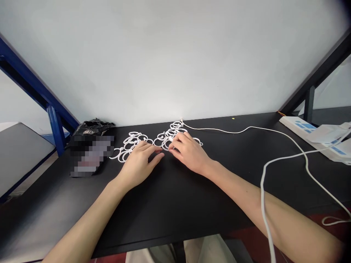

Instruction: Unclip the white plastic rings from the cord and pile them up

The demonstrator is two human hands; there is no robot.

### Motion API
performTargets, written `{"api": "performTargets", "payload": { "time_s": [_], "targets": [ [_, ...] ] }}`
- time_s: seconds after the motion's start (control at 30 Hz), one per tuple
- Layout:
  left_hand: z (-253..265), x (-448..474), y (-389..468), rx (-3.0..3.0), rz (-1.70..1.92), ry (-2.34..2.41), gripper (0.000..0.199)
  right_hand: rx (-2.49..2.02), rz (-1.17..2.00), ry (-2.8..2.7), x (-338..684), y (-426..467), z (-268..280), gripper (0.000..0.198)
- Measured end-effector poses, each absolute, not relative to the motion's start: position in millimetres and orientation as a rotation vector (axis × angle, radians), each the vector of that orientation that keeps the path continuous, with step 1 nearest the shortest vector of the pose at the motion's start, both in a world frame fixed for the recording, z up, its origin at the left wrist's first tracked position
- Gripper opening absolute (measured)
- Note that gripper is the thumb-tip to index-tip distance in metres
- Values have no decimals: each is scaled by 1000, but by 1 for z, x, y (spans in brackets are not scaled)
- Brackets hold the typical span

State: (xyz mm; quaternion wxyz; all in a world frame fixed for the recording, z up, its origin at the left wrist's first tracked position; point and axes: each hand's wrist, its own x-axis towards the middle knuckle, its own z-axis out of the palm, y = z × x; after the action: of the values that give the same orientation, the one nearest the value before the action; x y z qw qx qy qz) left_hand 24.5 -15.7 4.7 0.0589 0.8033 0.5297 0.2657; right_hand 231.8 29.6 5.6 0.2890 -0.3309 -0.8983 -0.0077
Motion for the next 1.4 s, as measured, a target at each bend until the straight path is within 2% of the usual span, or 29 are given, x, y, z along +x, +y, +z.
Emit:
{"api": "performTargets", "payload": {
  "time_s": [0.33,0.53,1.07,1.4],
  "targets": [
    [12,29,-18,2242,941,1729,27,-716,149,-2309,223,15,7,10],
    [8,26,-16,2421,914,1645,31,-808,159,-2255,225,14,9,24],
    [9,23,-17,2399,963,1698,28,-747,379,-2289,223,7,6,24],
    [13,24,-24,2494,838,1487,43,-771,430,-2242,222,9,2,18]
  ]
}}
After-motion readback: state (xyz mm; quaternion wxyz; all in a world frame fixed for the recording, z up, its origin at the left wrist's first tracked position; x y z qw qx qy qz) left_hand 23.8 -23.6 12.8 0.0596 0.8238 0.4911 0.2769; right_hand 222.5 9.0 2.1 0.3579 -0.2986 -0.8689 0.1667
